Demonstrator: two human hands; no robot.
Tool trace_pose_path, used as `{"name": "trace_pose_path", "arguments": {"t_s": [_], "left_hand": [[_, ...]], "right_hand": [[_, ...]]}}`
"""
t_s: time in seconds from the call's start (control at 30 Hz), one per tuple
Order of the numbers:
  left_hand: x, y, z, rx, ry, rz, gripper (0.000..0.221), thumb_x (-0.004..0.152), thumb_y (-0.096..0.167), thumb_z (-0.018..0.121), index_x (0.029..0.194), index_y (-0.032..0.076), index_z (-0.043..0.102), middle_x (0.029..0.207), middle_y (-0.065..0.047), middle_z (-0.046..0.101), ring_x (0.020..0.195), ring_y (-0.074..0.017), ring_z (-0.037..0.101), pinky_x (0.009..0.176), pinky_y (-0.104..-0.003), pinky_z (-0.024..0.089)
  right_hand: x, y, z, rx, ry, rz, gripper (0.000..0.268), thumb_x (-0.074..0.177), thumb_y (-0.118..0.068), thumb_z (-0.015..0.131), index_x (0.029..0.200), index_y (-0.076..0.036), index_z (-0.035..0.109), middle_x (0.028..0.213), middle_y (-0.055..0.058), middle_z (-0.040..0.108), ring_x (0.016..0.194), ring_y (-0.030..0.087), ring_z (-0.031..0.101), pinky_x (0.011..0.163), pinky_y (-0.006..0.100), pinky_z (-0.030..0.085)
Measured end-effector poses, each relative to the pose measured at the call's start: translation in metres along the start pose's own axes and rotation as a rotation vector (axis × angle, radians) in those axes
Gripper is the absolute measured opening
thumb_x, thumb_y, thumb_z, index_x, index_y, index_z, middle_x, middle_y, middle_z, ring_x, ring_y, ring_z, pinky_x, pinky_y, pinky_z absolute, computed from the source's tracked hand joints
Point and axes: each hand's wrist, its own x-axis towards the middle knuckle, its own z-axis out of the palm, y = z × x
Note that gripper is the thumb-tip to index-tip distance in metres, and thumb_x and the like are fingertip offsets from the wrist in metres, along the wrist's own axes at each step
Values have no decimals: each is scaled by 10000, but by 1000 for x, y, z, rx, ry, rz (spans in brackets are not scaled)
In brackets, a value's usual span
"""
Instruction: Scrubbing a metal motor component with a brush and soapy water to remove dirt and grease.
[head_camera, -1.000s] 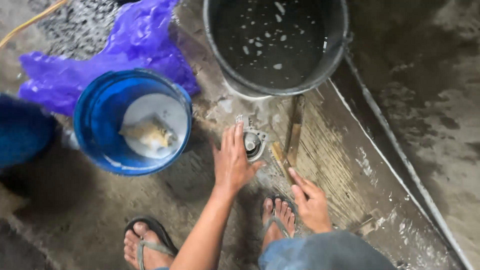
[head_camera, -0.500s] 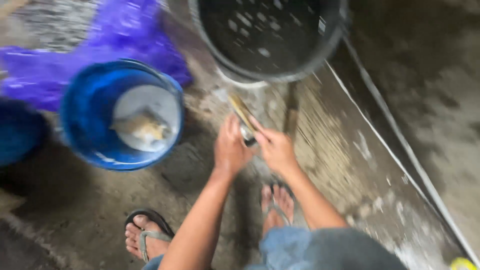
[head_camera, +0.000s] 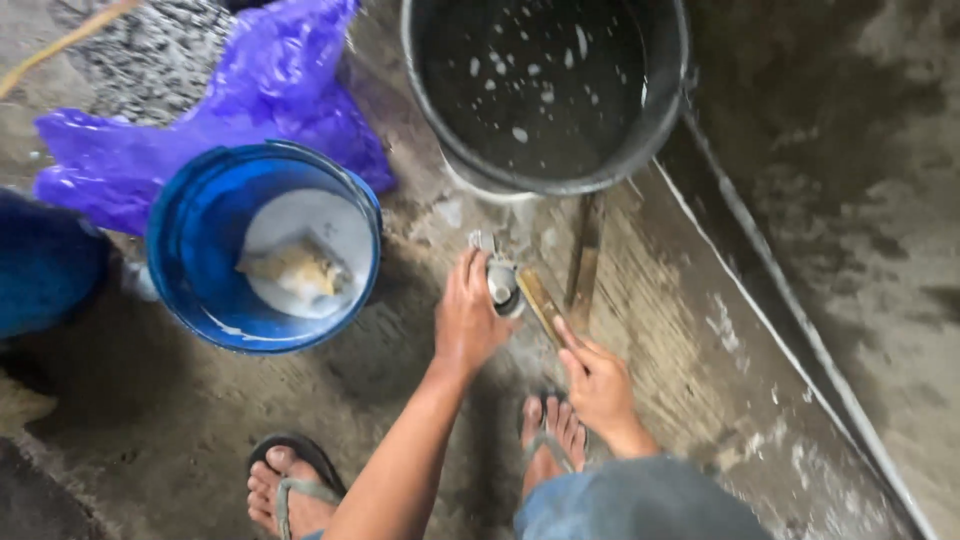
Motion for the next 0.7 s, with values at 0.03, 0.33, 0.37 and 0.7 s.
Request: {"name": "trace_pose_path", "arguments": {"t_s": [0.03,0.33,0.37,0.7], "left_hand": [[12,-1,-3,5,16,-2,1124,472,263,992,1435,65,447,1483,-178,460,1330,-390,538,1083,-459,516],[2,2,-11,-13,-81,-30,1159,463,217,1007,1445,71,408,1487,-158,421,1318,-402,524,1037,-490,550],[4,1,-12,1,-59,-17,1134,478,199,1005,1438,53,420,1471,-181,434,1315,-415,525,1032,-492,558],[4,1,-1,-56,-27,13,1142,500,181,1000,1459,4,406,1471,-237,440,1318,-452,514,1051,-524,534]], "right_hand": [[39,6,16,5,-1,-17,382,974,-227,625,1349,-225,700,1093,61,802,1027,262,747,881,374,575],[6,11,13,-345,33,-21,451,957,-337,624,1399,-421,634,756,18,676,707,282,692,627,388,556],[32,9,27,-326,87,-90,305,985,-355,639,1271,-280,713,834,84,700,779,327,702,674,424,558],[17,-47,-5,-69,94,37,357,1044,-327,579,875,-60,745,725,182,655,757,382,680,639,457,487]]}}
